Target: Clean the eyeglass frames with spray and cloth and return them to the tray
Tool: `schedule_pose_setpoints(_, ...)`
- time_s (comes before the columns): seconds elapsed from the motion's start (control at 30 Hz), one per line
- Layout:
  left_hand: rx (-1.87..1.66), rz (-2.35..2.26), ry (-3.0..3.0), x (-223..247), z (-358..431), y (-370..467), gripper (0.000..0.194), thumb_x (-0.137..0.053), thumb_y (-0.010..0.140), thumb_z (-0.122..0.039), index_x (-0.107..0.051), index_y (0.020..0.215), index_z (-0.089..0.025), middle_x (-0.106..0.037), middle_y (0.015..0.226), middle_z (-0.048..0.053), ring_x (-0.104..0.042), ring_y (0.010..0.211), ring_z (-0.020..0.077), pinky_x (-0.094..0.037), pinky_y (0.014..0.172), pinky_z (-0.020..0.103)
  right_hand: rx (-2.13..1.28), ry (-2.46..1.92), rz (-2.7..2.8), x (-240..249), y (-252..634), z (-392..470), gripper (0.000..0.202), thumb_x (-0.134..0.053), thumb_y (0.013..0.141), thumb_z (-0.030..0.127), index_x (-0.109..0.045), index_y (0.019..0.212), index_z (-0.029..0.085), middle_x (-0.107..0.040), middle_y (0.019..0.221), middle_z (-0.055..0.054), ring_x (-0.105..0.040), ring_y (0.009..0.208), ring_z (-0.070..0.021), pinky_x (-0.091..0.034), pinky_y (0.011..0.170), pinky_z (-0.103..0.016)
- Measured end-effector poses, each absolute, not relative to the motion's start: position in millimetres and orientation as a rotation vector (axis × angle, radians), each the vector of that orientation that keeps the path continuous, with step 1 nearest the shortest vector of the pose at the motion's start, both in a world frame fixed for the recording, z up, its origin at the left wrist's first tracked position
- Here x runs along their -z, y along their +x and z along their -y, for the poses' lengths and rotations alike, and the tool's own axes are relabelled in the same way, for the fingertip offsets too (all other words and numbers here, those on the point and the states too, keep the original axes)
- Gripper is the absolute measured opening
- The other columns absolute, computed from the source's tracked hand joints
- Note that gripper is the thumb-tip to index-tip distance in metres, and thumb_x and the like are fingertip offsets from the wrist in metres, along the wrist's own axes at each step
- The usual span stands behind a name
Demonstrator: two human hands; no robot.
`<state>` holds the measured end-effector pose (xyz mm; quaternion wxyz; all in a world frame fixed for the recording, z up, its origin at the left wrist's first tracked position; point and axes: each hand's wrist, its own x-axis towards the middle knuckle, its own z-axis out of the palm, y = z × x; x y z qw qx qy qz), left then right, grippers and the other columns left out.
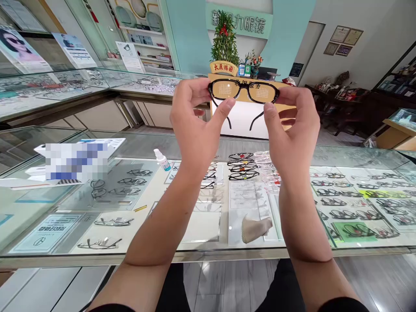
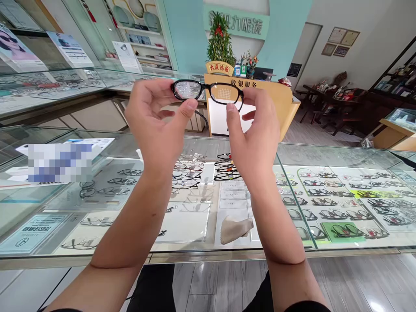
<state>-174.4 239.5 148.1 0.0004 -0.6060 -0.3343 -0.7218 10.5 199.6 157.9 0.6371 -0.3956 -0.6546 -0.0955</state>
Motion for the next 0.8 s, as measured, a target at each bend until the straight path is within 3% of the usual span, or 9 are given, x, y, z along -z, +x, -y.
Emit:
schedule_pose_setpoints(0.23, 2.304, 1.079, -2.022, -138.2, -258.3, -180.6, 0.054, -0.079, 0.093, -0.070, -0.066, 0.128, -0.030, -0.076, 0.123, 0.007, -0.078, 0.115, 0.0276, -0.065, 0.096, 0.045, 0.271, -0.862, 1.486, -158.3, 9.9, -197.7, 0.025, -0.059, 0.110, 0.043, -0.070, 0.130, 0.032, -0.075, 0.124, -0.008, -0.073, 0.116, -0.0257, -0.065, 0.088, -0.041)
schedule_pose_setpoints(0.47, 2.347, 1.036, -2.015, -136.3, -262.7, -180.8, 0.053, -0.080, 0.093, -0.069, -0.066, 0.124, -0.029, -0.078, 0.115, 0.005, -0.080, 0.107, 0.0239, -0.067, 0.085, 0.036, 0.217, -0.829, 1.497, -158.3, 10.0, -196.6, 0.031, -0.056, 0.110, 0.045, -0.070, 0.135, 0.034, -0.072, 0.132, -0.009, -0.070, 0.126, -0.0286, -0.064, 0.094, -0.047)
schedule_pose_setpoints(0.63, 2.332, 0.982, -1.822, -140.7, -253.1, -175.5, 0.052, -0.082, 0.093, -0.067, -0.065, 0.125, -0.029, -0.077, 0.115, 0.004, -0.077, 0.106, 0.0236, -0.066, 0.083, 0.040, 0.174, -0.857, 1.496, -156.5, 10.3, -198.5, 0.028, -0.055, 0.111, 0.042, -0.071, 0.132, 0.032, -0.075, 0.128, -0.008, -0.073, 0.118, -0.0264, -0.063, 0.099, -0.048)
schedule_pose_setpoints(0.8, 2.332, 0.925, -1.783, -143.0, -241.8, -174.7, 0.050, -0.084, 0.092, -0.064, -0.062, 0.129, -0.036, -0.068, 0.128, 0.004, -0.071, 0.125, 0.0275, -0.066, 0.099, 0.047, 0.128, -0.891, 1.504, -148.1, 14.7, -208.6, 0.032, -0.053, 0.112, 0.046, -0.072, 0.133, 0.032, -0.078, 0.125, -0.007, -0.073, 0.110, -0.0240, -0.062, 0.098, -0.047)
